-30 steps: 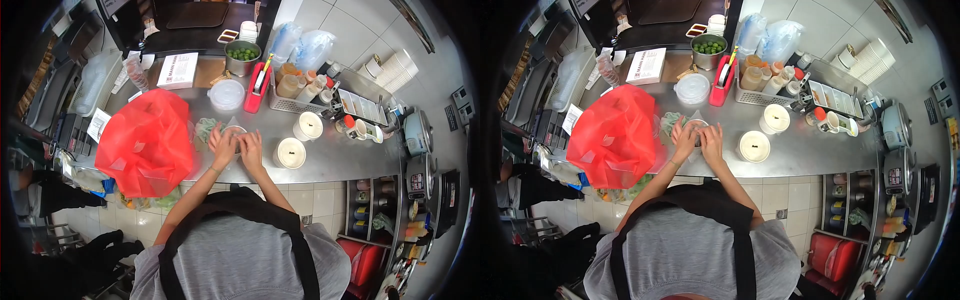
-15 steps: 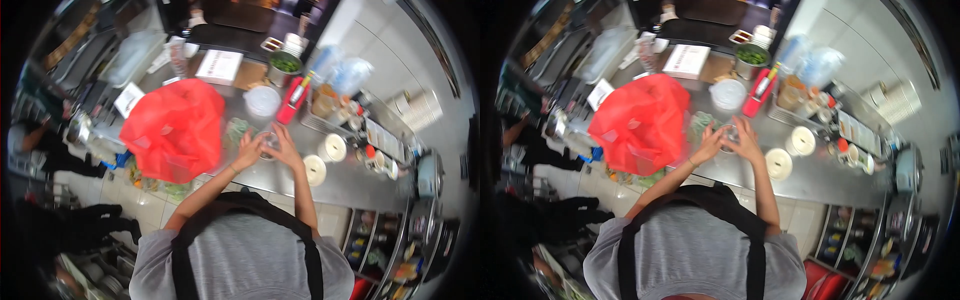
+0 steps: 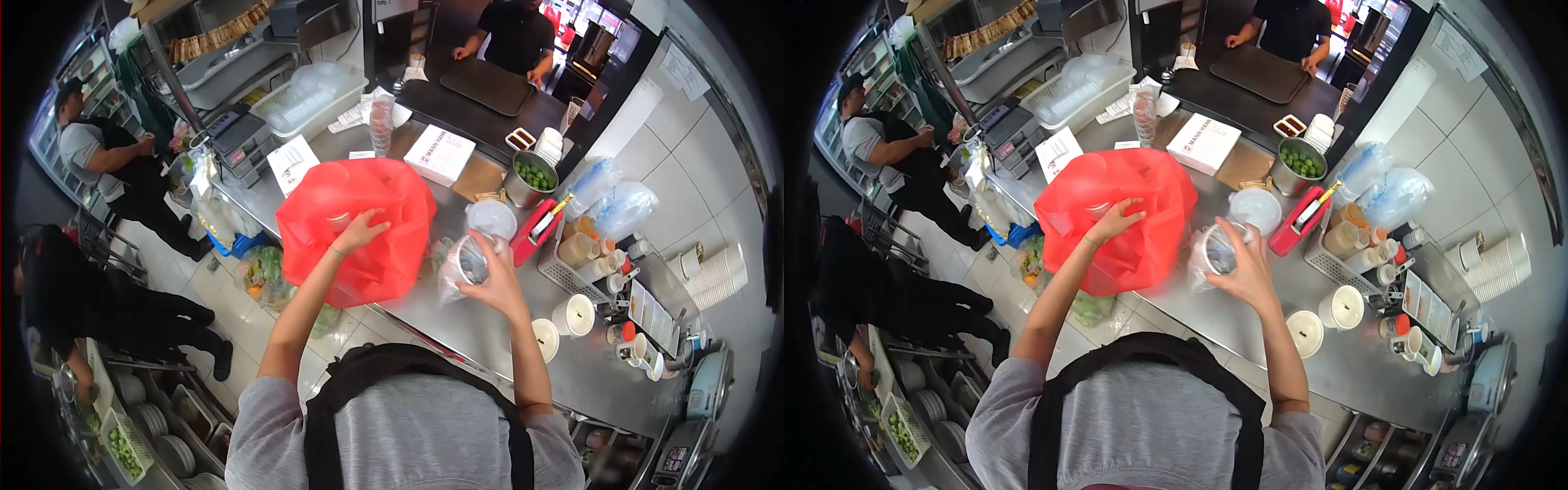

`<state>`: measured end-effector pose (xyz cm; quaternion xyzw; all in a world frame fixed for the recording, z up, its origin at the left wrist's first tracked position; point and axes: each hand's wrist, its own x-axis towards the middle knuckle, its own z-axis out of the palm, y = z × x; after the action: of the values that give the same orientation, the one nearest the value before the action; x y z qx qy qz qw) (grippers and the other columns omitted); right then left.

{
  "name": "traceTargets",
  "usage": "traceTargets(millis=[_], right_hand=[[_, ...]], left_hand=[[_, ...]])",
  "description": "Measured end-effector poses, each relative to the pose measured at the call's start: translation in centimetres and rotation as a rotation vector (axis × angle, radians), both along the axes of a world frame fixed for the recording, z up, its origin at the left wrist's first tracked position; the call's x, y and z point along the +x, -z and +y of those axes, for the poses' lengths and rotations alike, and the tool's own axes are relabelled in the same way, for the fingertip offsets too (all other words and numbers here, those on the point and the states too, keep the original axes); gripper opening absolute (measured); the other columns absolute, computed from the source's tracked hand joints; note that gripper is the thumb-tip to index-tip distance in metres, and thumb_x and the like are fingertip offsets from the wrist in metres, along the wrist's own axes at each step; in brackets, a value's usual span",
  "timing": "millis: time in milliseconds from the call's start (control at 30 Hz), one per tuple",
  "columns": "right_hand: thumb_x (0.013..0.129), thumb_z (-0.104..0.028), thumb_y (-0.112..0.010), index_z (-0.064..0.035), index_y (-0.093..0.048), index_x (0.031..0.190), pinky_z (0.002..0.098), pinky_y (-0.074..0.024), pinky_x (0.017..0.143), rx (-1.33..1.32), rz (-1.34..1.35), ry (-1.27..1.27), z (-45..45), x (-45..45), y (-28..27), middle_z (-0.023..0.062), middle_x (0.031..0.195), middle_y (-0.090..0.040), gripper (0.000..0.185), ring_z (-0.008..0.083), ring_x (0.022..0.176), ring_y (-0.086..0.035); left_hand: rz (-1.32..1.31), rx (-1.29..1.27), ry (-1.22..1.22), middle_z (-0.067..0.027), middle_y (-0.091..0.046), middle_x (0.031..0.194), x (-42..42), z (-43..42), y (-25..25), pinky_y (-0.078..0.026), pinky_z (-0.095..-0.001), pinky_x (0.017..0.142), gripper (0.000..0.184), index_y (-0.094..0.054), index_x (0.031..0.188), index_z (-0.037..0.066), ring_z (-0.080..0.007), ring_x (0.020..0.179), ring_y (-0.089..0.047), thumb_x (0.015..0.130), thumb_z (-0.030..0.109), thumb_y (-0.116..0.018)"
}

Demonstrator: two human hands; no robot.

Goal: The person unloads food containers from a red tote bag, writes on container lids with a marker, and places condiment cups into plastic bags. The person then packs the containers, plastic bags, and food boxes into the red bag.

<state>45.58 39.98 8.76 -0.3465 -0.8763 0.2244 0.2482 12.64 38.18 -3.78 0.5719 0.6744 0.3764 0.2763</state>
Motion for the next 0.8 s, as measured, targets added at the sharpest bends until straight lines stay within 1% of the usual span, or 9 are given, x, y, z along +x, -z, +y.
traceTargets(millis=[200,300,367,433,500,533,567,667,800], right_hand=[[0.052,-0.027,-0.075,-0.0255,-0.039,0.131,0.0457,-0.0357,0.094,0.109,0.076,-0.37,-2.9,-9.0,-4.8,0.0229,0.125,-0.033,0.087,0.0422,0.112,-0.037],[0.05,-0.03,-0.075,-0.024,-0.039,0.13,0.0469,-0.038,0.091,0.012,0.027,-0.524,-3.2,-14.3,-2.0,0.0259,0.122,-0.034,0.089,0.044,0.107,-0.04],[0.049,-0.03,-0.074,-0.0234,-0.038,0.13,0.0487,-0.0381,0.091,-0.019,0.002,-0.577,-3.4,-17.1,-0.1,0.0287,0.121,-0.034,0.089,0.0459,0.105,-0.04],[0.049,-0.03,-0.074,-0.0234,-0.037,0.131,0.0493,-0.038,0.091,-0.032,-0.037,-0.592,-3.1,-18.7,1.7,0.03,0.121,-0.034,0.09,0.0467,0.105,-0.039],[0.049,-0.03,-0.074,-0.0234,-0.036,0.131,0.0499,-0.0379,0.091,-0.039,-0.081,-0.604,-3.2,-18.7,1.9,0.0313,0.122,-0.033,0.09,0.0475,0.105,-0.039],[0.051,-0.029,-0.073,-0.022,-0.036,0.132,0.0478,-0.0364,0.093,-0.078,-0.152,-0.578,-3.3,-18.4,1.5,0.0288,0.121,-0.035,0.089,0.0452,0.107,-0.039],[0.052,-0.028,-0.072,-0.0206,-0.036,0.132,0.0457,-0.0349,0.094,-0.116,-0.221,-0.548,-3.4,-18.1,1.2,0.0263,0.119,-0.037,0.088,0.0429,0.108,-0.039],[0.053,-0.03,-0.072,-0.0205,-0.036,0.132,0.0463,-0.0339,0.095,-0.082,-0.206,-0.557,-2.6,-18.0,2.2,0.0277,0.122,-0.036,0.088,0.0438,0.11,-0.037],[0.053,-0.032,-0.072,-0.0207,-0.036,0.132,0.0468,-0.0335,0.096,-0.177,-0.182,-0.593,-1.2,-19.0,4.2,0.0284,0.126,-0.032,0.088,0.0451,0.113,-0.035]], left_hand=[[0.354,-0.089,0.133,-0.0242,-0.038,0.131,-3.3,2.2,-11.3,-0.034,-0.0307,0.099,0.077,-0.017,0.139,0.004,-0.0298,0.121,-0.041,0.079,0.018,-0.062],[0.458,-0.043,0.266,-0.0228,-0.02,0.142,-4.0,3.7,-16.6,-0.027,-0.041,0.104,0.101,-0.001,0.142,0.015,-0.0359,0.128,-0.028,0.069,0.026,-0.071],[1.288,-0.288,0.244,-0.0211,-0.008,0.145,-2.0,3.4,-19.5,-0.016,-0.0559,0.104,0.123,0.006,0.141,0.021,-0.0433,0.13,-0.016,0.055,0.036,-0.08],[1.175,-0.362,0.284,-0.0209,-0.003,0.145,-3.1,4.1,-15.4,-0.009,-0.0647,0.1,0.138,0.008,0.141,0.022,-0.0483,0.13,-0.01,0.04,0.043,-0.084],[1.63,-0.449,0.327,-0.0224,-0.002,0.145,-2.7,3.2,-12.8,-0.009,-0.0629,0.102,0.146,0.014,0.139,0.024,-0.047,0.13,-0.009,0.034,0.048,-0.084],[1.76,-0.253,0.4,-0.0208,-0.026,0.14,-2.5,1.9,-13.7,-0.022,-0.0575,0.101,0.113,-0.014,0.141,0.019,-0.0411,0.125,-0.031,0.052,0.048,-0.077],[1.761,-0.248,0.395,-0.0208,-0.026,0.14,-3.3,2.4,-13.2,-0.022,-0.0575,0.101,0.113,-0.014,0.141,0.019,-0.0411,0.125,-0.031,0.052,0.048,-0.077],[1.487,0.037,0.36,-0.0052,-0.062,0.088,-6.1,5.2,-13.5,-0.043,-0.0421,0.077,0.018,-0.059,0.092,0.012,-0.0252,0.078,-0.061,0.085,0.023,-0.046],[1.003,0.131,-0.174,-0.0071,-0.063,0.084,-6.9,7.0,-16.9,-0.046,-0.0411,0.071,0.017,-0.058,0.094,0.013,-0.0268,0.077,-0.062,0.08,0.017,-0.048]])
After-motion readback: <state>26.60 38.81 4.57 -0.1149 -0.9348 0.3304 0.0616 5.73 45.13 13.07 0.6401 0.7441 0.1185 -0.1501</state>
